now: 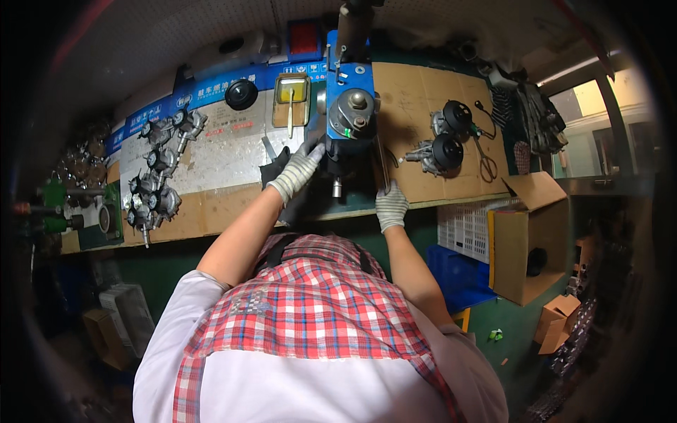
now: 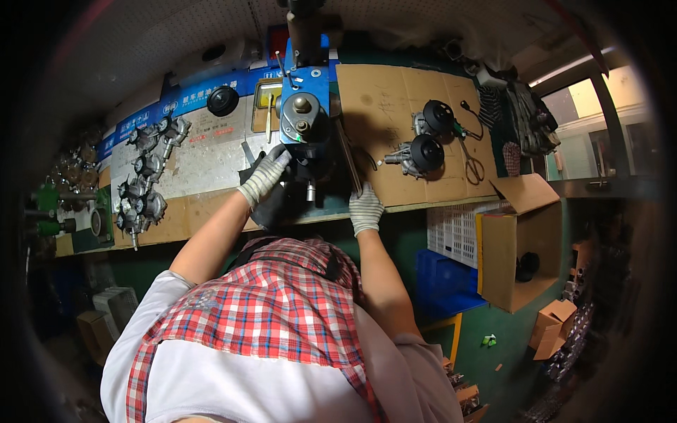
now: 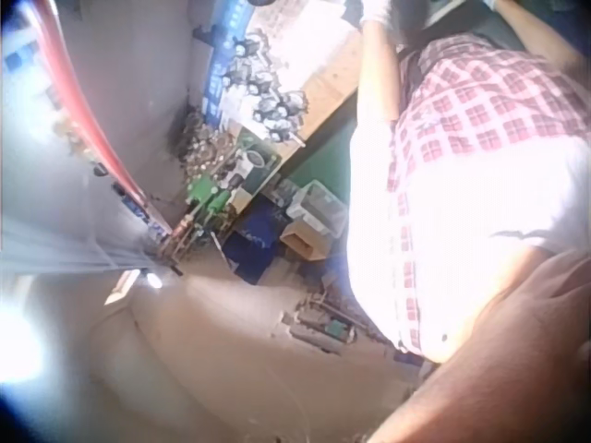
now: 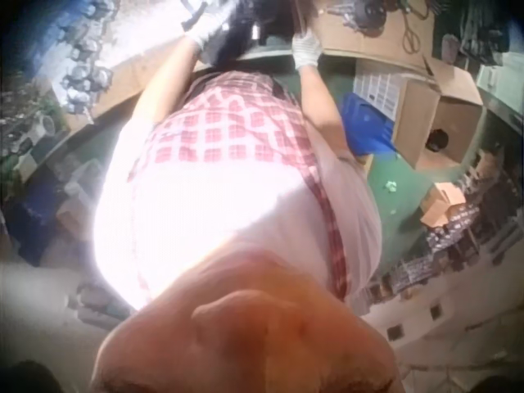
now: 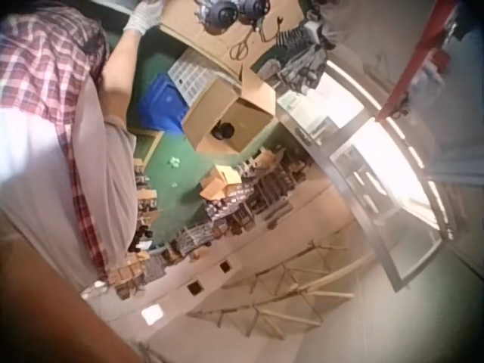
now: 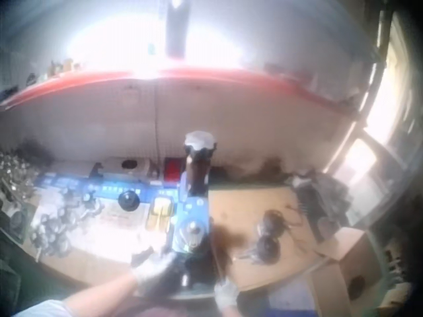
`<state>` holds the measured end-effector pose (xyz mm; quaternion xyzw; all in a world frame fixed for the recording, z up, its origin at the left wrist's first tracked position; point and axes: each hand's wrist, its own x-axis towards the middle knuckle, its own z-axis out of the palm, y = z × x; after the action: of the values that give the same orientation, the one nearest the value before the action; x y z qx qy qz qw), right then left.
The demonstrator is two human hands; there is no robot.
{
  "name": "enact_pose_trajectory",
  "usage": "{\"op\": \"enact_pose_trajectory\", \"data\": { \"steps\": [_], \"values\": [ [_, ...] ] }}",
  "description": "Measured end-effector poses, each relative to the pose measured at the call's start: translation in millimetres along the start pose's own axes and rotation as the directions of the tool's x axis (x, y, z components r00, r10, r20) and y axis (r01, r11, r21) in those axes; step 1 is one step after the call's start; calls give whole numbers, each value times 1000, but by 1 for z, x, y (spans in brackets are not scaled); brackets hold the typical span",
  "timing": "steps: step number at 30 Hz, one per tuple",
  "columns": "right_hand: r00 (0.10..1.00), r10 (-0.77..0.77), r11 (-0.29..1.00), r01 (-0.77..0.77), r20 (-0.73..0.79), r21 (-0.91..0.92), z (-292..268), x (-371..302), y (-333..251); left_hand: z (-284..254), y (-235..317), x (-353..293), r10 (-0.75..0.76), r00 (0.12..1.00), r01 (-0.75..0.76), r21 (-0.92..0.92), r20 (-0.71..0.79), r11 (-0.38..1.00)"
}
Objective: The person assembles mechanical parts at a workbench. They pick up cylindrical metal components, place them into a press machine, and operate the lever to secure a black circular cap onto each part. The person then wipes the finished parts with a cloth and places them into a cardboard box.
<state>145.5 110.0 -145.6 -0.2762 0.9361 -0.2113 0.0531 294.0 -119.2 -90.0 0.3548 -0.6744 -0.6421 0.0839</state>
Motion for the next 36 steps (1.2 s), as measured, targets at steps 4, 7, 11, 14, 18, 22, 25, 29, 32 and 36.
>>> {"op": "enact_pose_trajectory", "data": {
  "steps": [4, 7, 11, 14, 18, 22, 25, 29, 32, 36],
  "values": [
    [995, 34, 999, -33, 90, -6, -23, -9, -5, 18, 2, 10, -64, 998, 62, -263, 1, 963],
    [943, 120, 993, -118, 310, -23, -89, -32, -31, 23, -47, 56, -108, 990, 89, -190, -95, 978],
    [851, 27, 896, -254, 525, 365, -205, -77, -48, 39, 20, 25, -7, 961, -63, -239, -278, 969],
    [804, -69, 551, -463, 591, 694, -296, -89, -84, 16, 32, 16, -208, 932, 149, -209, -297, 967],
    [806, -363, -99, -532, 467, 841, -265, -83, -32, -24, -20, 22, -48, 943, 95, 129, -330, 987],
    [640, -274, 224, -684, 718, 694, -150, -71, -48, -66, -21, -13, -69, 951, 75, 10, -300, 997],
    [649, -204, 435, -611, 733, 661, -128, -72, -162, -89, 31, -74, -20, 958, 15, -18, -287, 1000],
    [642, -260, 333, -642, 722, 691, -102, -56, -254, -119, 59, -121, 294, 928, -246, 215, -228, 945],
    [786, -301, 358, -432, 540, 828, -96, -55, -283, -134, 56, -137, 411, 886, -403, 81, -213, 911],
    [883, -469, 557, 292, 4, 777, -95, -67, -299, -190, 53, -139, 542, 832, -548, -25, -121, 836]
  ]
}}
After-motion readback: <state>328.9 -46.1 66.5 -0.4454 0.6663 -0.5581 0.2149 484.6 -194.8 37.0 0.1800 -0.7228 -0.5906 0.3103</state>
